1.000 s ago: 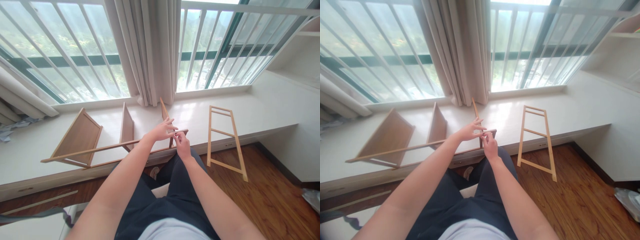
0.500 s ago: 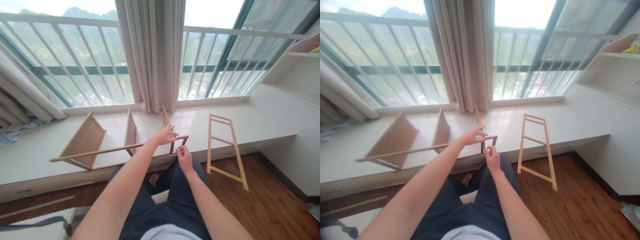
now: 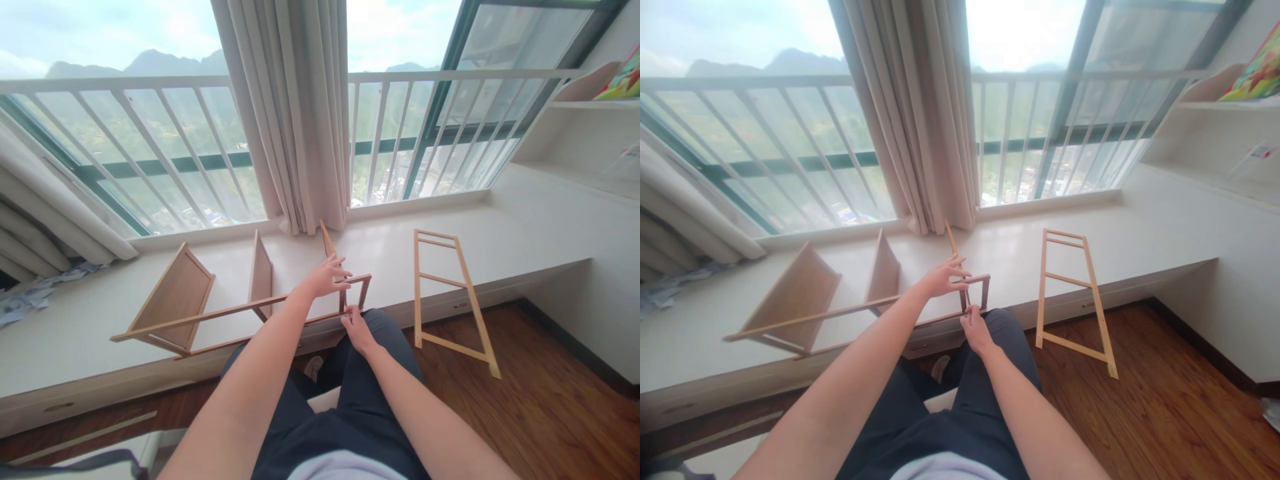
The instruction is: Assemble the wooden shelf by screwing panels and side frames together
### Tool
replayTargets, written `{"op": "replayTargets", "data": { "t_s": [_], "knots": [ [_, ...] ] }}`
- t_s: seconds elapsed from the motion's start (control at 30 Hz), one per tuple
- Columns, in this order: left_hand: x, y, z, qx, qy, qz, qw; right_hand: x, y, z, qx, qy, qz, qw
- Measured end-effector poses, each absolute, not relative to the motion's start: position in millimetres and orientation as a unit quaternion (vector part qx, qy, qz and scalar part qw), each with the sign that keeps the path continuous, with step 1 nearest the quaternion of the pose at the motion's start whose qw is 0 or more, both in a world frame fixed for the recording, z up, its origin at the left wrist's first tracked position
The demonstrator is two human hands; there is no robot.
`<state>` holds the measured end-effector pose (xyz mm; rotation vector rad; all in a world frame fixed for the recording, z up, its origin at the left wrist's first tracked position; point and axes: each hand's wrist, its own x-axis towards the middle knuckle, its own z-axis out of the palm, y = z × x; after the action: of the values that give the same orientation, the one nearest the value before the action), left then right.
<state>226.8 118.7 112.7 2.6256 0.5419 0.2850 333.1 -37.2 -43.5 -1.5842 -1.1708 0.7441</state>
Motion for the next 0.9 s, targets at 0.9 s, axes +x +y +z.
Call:
{"op": "replayTargets", "data": {
  "t_s": [0.9],
  "knots": [
    [228,120,105,0.958,0.203,0.093,0.182,338,-29,-64,-0.658,-0.429,0.407,0.466]
  ]
}}
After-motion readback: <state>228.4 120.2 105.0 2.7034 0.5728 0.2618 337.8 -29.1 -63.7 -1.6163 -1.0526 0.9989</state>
